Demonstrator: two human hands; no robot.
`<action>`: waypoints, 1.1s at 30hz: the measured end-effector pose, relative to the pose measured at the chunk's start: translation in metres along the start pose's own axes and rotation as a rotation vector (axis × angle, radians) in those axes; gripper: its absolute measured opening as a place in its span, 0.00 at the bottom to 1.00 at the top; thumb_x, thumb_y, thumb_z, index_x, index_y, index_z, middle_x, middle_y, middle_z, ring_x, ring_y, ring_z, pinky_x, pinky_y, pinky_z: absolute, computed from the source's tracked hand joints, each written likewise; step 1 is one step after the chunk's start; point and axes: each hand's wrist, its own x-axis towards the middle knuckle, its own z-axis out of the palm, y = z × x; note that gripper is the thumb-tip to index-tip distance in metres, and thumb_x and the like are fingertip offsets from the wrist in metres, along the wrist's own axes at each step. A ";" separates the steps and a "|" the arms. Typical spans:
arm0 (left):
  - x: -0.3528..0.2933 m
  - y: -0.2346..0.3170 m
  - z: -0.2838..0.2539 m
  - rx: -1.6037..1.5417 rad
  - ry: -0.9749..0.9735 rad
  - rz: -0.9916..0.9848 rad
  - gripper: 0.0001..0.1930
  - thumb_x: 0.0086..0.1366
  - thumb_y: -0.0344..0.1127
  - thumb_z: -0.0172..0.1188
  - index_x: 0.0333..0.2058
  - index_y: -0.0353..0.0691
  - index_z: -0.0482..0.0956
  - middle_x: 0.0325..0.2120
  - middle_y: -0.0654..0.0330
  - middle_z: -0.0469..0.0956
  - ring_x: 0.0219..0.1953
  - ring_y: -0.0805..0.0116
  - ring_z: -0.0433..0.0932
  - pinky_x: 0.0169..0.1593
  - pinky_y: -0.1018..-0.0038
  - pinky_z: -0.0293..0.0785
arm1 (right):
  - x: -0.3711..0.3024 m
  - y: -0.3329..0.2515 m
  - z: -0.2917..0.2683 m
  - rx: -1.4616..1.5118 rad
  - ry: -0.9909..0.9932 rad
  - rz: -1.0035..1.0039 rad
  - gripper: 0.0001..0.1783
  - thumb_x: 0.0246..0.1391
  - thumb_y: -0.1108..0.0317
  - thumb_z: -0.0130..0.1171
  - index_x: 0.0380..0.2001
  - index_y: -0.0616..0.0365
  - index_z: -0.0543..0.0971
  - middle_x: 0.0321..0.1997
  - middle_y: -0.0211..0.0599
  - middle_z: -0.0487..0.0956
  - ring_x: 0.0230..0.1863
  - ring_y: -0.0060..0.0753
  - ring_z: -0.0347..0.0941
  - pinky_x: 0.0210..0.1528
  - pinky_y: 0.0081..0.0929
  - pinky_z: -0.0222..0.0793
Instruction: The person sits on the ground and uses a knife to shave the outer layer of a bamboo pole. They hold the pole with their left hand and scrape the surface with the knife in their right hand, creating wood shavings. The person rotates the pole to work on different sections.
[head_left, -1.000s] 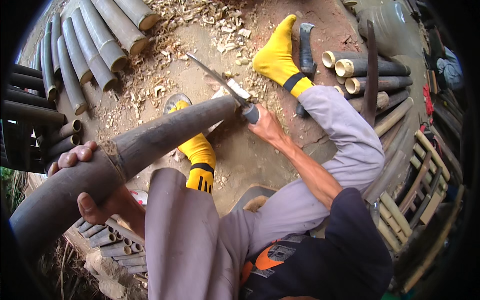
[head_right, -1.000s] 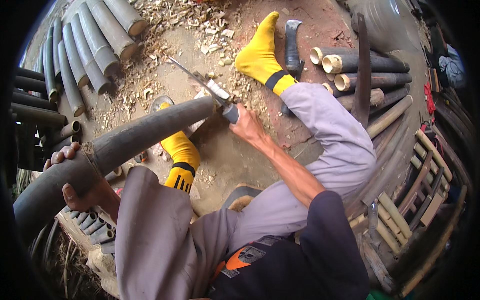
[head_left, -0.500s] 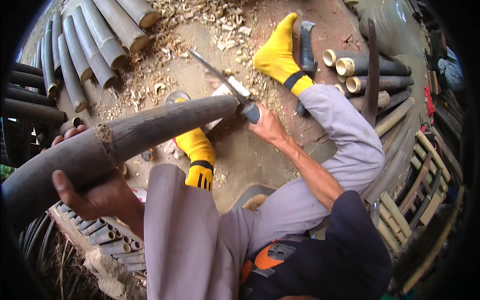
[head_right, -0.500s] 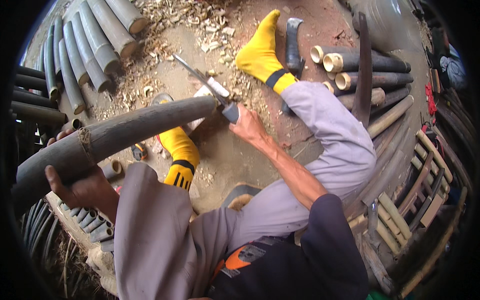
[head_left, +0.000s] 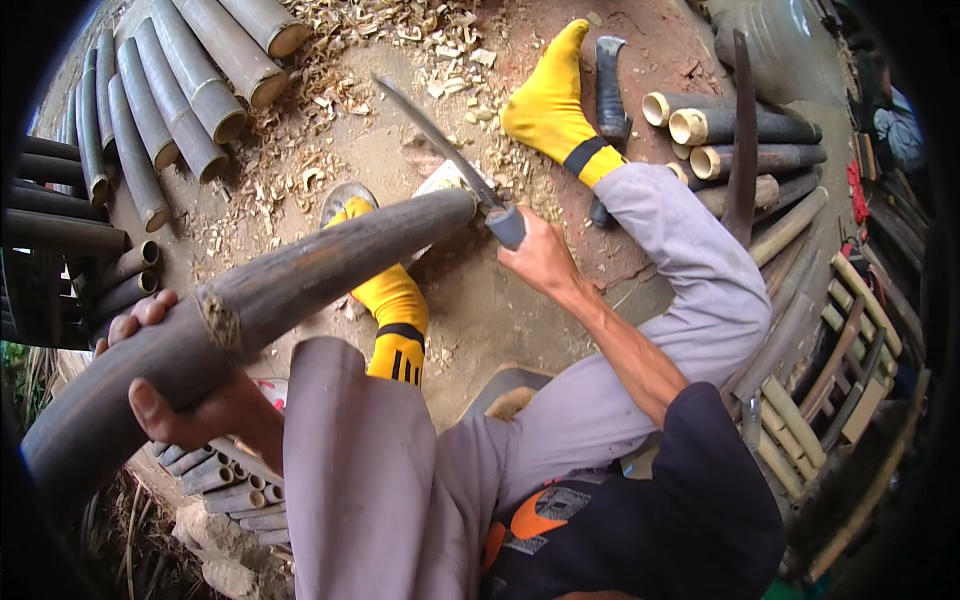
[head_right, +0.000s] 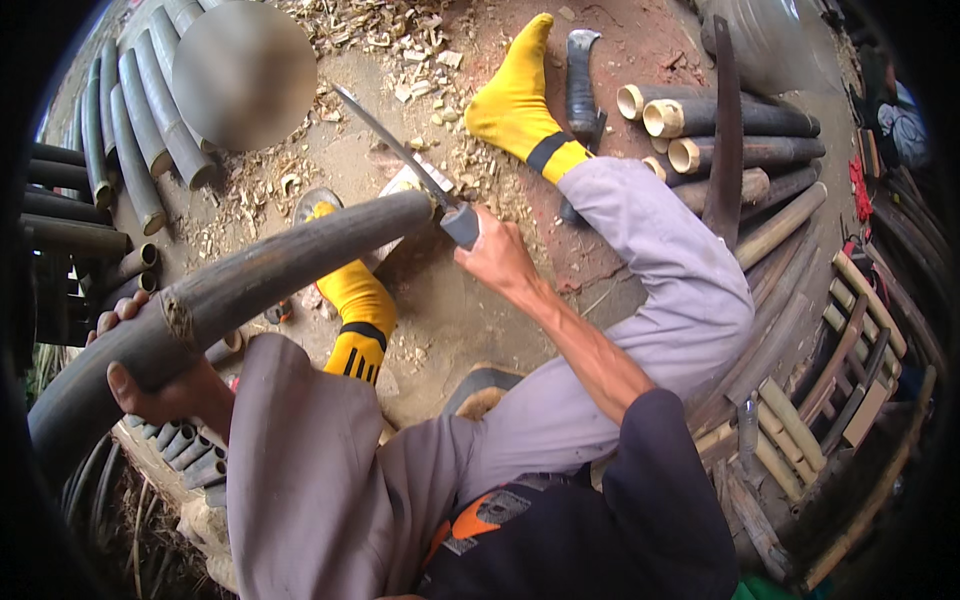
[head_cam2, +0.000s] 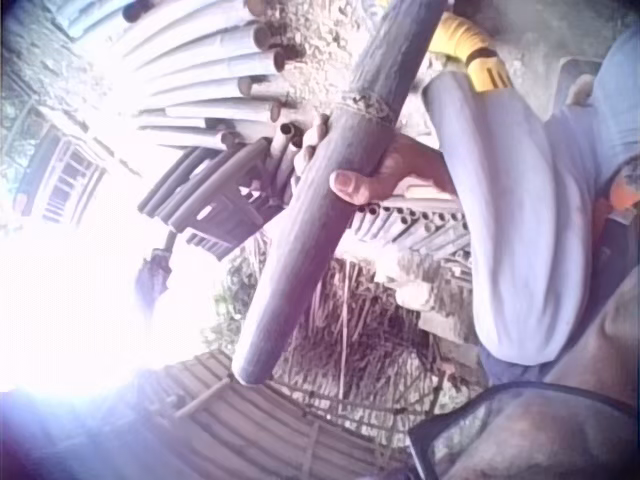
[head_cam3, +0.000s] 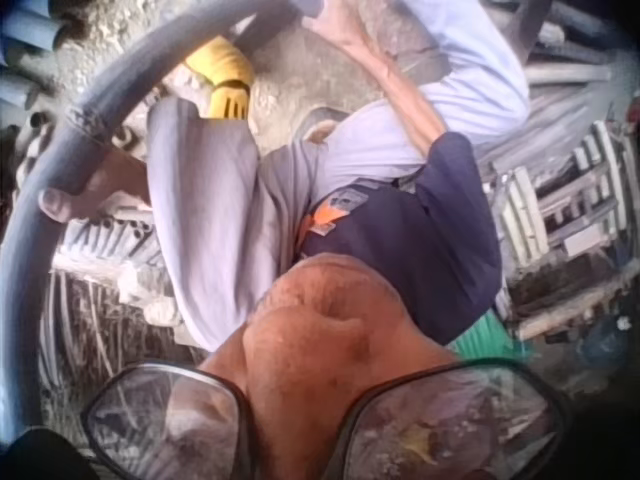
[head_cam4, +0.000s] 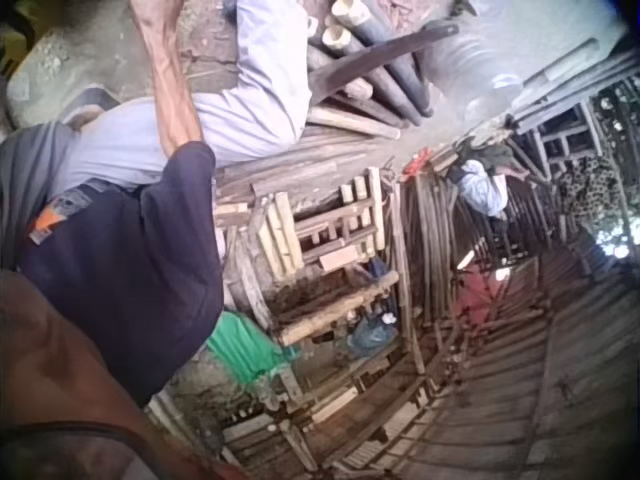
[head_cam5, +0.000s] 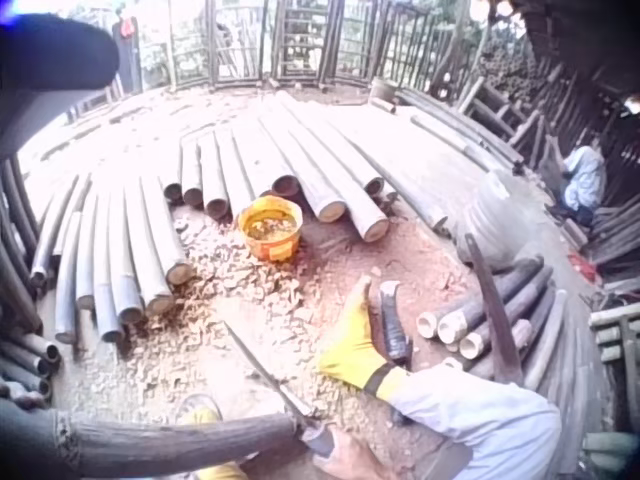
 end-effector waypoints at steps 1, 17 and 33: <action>0.003 -0.015 -0.005 -0.061 -0.015 -0.021 0.32 0.43 0.45 0.57 0.47 0.36 0.62 0.36 0.54 0.64 0.39 0.58 0.68 0.51 0.60 0.64 | 0.000 -0.011 -0.009 0.035 0.105 -0.035 0.17 0.41 0.71 0.64 0.36 0.64 0.73 0.27 0.45 0.80 0.28 0.36 0.78 0.32 0.32 0.74; -0.039 -0.097 -0.023 0.047 -0.001 -0.393 0.20 0.55 0.29 0.58 0.47 0.29 0.69 0.39 0.48 0.75 0.43 0.59 0.76 0.52 0.63 0.70 | 0.007 0.040 0.016 0.050 -0.068 0.056 0.20 0.36 0.73 0.61 0.38 0.62 0.76 0.23 0.38 0.75 0.24 0.32 0.73 0.29 0.30 0.68; 0.062 -0.033 -0.052 -0.223 0.069 -0.001 0.27 0.59 0.44 0.56 0.53 0.33 0.65 0.43 0.48 0.74 0.46 0.52 0.76 0.51 0.59 0.73 | -0.003 0.015 0.006 -0.096 -0.071 0.062 0.19 0.45 0.64 0.66 0.36 0.62 0.71 0.26 0.46 0.77 0.27 0.48 0.75 0.31 0.38 0.70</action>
